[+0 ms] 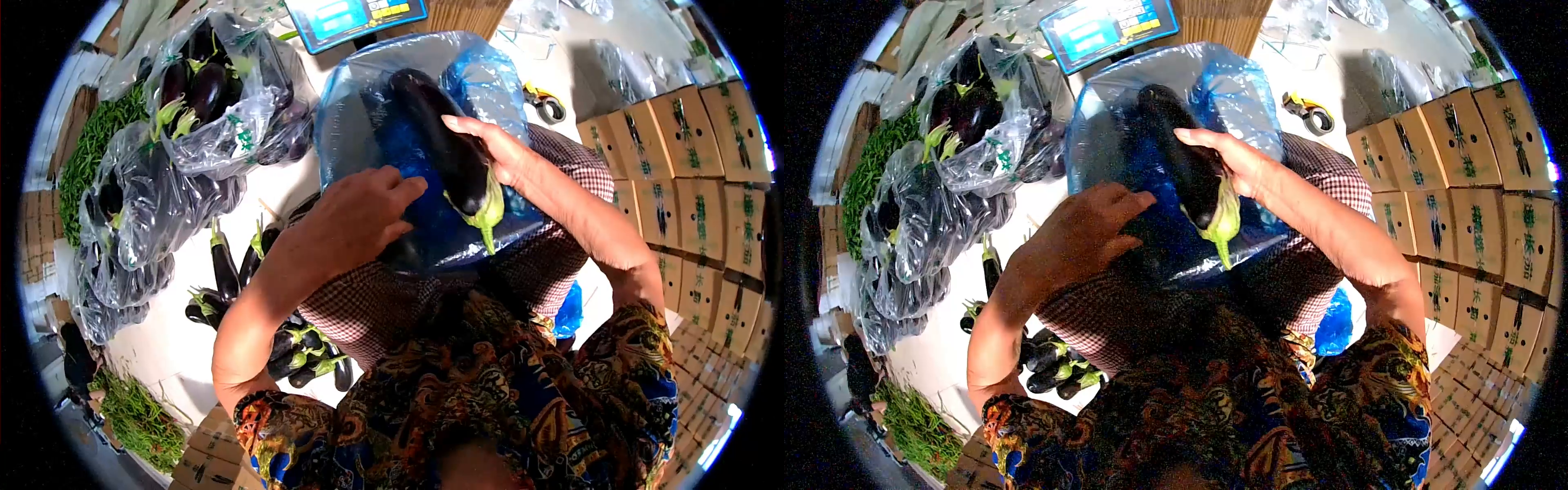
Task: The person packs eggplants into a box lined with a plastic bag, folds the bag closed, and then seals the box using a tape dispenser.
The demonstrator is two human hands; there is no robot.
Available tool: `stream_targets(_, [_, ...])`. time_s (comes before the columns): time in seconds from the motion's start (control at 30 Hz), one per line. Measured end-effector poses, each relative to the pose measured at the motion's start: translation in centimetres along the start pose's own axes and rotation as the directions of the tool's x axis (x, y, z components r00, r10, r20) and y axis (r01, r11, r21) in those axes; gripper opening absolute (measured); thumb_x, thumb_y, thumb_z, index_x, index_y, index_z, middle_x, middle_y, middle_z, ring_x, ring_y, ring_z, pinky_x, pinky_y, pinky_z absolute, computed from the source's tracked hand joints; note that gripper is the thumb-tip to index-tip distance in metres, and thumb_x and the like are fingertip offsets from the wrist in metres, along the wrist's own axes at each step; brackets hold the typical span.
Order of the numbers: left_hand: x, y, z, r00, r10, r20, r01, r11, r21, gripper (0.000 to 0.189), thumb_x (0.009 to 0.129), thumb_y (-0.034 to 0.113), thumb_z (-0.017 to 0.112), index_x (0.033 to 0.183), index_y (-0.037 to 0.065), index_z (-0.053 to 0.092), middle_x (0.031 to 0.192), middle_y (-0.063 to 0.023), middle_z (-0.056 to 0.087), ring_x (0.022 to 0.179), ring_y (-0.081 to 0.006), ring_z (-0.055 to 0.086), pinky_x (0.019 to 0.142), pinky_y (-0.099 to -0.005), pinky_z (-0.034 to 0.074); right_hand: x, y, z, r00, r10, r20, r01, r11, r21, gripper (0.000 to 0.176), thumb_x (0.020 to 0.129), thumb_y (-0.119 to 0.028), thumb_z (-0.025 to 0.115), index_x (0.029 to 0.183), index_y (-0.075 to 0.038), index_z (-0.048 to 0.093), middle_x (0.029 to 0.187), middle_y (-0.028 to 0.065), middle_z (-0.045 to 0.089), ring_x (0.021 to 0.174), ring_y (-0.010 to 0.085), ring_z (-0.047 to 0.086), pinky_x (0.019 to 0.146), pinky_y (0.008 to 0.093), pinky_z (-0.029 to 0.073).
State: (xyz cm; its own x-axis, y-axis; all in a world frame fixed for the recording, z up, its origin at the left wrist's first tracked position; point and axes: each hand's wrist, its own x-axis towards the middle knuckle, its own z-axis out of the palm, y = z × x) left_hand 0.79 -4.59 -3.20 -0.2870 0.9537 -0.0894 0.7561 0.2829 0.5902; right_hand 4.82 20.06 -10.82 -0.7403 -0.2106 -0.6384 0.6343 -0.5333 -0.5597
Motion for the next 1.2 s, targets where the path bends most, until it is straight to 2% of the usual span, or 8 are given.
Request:
stream_targets(0.43, [0.7, -0.4, 0.1, 0.997, -0.074, 0.019, 0.074, 0.997, -0.004, 0.047, 0.078, 0.017, 0.068, 0.121, 0.004, 0.054, 0.107, -0.0194, 0.06, 0.098, -0.0382, 0.058, 0.087, -0.0422, 0.048, 3.5, 1.4, -1.3, 1.0, -0.012, 0.01, 0.012, 0.997, 0.071, 0.041, 0.083, -0.035, 0.067, 0.106, 0.0, 0.062, 0.091, 0.0103, 0.067, 0.073, 0.0211, 0.065, 0.069, 0.037, 0.057])
stream_targets(0.63, [1.6, 1.1, 1.4, 0.964, 0.247, 0.095, -0.231, 0.961, -0.152, 0.056, 0.076, 0.035, 0.069, 0.12, 0.003, 0.053, 0.104, -0.0183, 0.059, 0.097, -0.0368, 0.057, 0.086, -0.0449, 0.046, 6.5, 1.1, -2.6, 0.989, 0.037, -0.14, -0.057, 0.989, -0.137, 0.079, 0.079, -0.042, 0.07, 0.137, 0.001, 0.038, 0.133, 0.0197, 0.047, 0.116, 0.0284, 0.052, 0.1, 0.0407, 0.041])
stream_targets(0.73, [2.2, 1.7, 2.8, 0.953, 0.25, 0.169, -0.251, 0.968, -0.018, 0.055, 0.076, 0.037, 0.068, 0.117, 0.003, 0.055, 0.098, -0.0177, 0.059, 0.093, -0.0348, 0.057, 0.083, -0.0439, 0.047, 6.4, 1.5, -2.0, 0.987, 0.018, -0.162, -0.026, 0.999, -0.046, 0.04, 0.082, -0.038, 0.07, 0.102, -0.004, 0.066, 0.084, 0.0076, 0.067, 0.068, 0.0188, 0.063, 0.065, 0.0328, 0.055])
stream_targets(0.87, [2.4, 0.9, 4.1, 0.921, 0.205, 0.331, -0.279, 0.941, 0.192, 0.027, 0.079, 0.024, 0.063, 0.096, 0.004, 0.058, 0.087, -0.0117, 0.059, 0.083, -0.0296, 0.061, 0.072, -0.0401, 0.051, 6.2, 1.8, -2.8, 0.978, 0.096, -0.185, -0.109, 0.992, -0.06, 0.06, 0.077, -0.04, 0.074, 0.121, -0.002, 0.057, 0.12, 0.0133, 0.057, 0.098, 0.0239, 0.06, 0.083, 0.0372, 0.052])
stream_targets(0.9, [2.6, 1.0, 4.2, 0.916, 0.22, 0.335, -0.3, 0.931, 0.207, 0.024, 0.077, 0.021, 0.064, 0.095, 0.005, 0.059, 0.087, -0.0112, 0.061, 0.083, -0.0283, 0.063, 0.071, -0.039, 0.051, 7.9, 2.5, -4.8, 0.973, 0.118, -0.196, -0.143, 0.983, -0.119, 0.076, 0.074, -0.041, 0.076, 0.132, -0.002, 0.046, 0.135, 0.016, 0.045, 0.112, 0.0266, 0.052, 0.091, 0.0409, 0.048])
stream_targets(1.0, [3.3, 1.6, 4.3, 0.898, 0.259, 0.356, -0.354, 0.906, 0.232, 0.017, 0.075, 0.013, 0.064, 0.09, 0.005, 0.062, 0.086, -0.0097, 0.064, 0.082, -0.0253, 0.066, 0.069, -0.0365, 0.053, 8.5, 2.3, -5.2, 0.974, 0.072, -0.214, -0.151, 0.914, -0.377, 0.082, 0.074, -0.038, 0.076, 0.138, -0.003, 0.038, 0.135, 0.0175, 0.044, 0.113, 0.0272, 0.051, 0.096, 0.0418, 0.044])
stream_targets(1.07, [3.7, 1.8, 4.0, 0.884, 0.273, 0.38, -0.372, 0.902, 0.217, 0.013, 0.076, 0.013, 0.062, 0.086, 0.005, 0.063, 0.084, -0.0089, 0.064, 0.079, -0.0244, 0.066, 0.067, -0.0362, 0.053, 9.0, 1.2, -4.2, 0.97, 0.134, -0.204, -0.215, 0.867, -0.45, 0.091, 0.071, -0.021, 0.078, 0.145, -0.01, 0.025, 0.128, 0.0174, 0.047, 0.11, 0.0257, 0.051, 0.096, 0.0389, 0.041])
stream_targets(1.2, [3.6, 1.3, 4.2, 0.912, 0.298, 0.283, -0.357, 0.915, 0.189, 0.01, 0.077, 0.013, 0.061, 0.082, 0.005, 0.063, 0.079, -0.0096, 0.064, 0.076, -0.0242, 0.066, 0.065, -0.0358, 0.053, 11.4, 3.0, -4.6, 0.987, -0.109, -0.114, -0.027, 0.597, -0.802, 0.084, 0.07, -0.012, 0.072, 0.142, -0.007, 0.029, 0.111, 0.0154, 0.057, 0.102, 0.0247, 0.053, 0.082, 0.0352, 0.045])
